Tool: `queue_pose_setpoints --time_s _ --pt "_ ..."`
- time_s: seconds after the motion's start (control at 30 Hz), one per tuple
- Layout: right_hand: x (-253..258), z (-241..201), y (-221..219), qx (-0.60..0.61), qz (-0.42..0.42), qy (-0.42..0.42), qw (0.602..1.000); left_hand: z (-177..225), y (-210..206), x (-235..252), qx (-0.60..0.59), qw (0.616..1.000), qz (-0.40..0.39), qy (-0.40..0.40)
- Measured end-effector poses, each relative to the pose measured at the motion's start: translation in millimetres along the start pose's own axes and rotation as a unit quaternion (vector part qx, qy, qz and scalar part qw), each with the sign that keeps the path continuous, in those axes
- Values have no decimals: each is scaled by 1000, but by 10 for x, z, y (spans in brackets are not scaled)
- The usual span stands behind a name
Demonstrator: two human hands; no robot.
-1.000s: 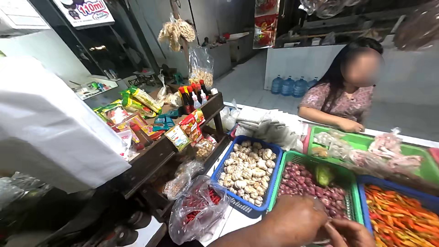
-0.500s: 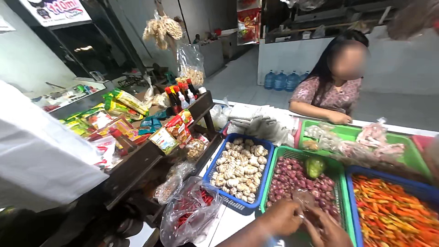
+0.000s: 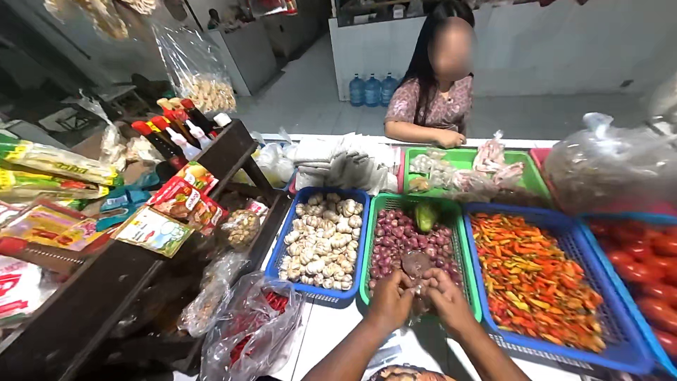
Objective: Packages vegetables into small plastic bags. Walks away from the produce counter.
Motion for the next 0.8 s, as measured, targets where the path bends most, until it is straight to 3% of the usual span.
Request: queue_pose_setpoints --time_s 0.1,0.27,0.43,0.57,0.8 --pt "21 -14 8 -17 7 -12 1000 60 31 -9 72 996 14 -56" --pt "-48 -109 -18 -126 56 62 988 101 90 5 91 995 -38 19" --pt "-61 -120 -47 -177 81 99 976 301 14 57 195 976 -66 -74" --pt "-114 -149 -32 -260 102 156 947 430 30 130 189 978 -34 -84" --pt "-45 121 -141 -338 53 87 936 238 160 200 165 985 -47 -29"
Point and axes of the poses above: each hand's wrist, its own x-axis towards the middle knuckle, its own y-axis out of the back of the hand, z = x × y, the point moved 9 cm from there along x, towards the middle knuckle, and after that the axes turned 13 degrees about -y, right-handed, at the moved point
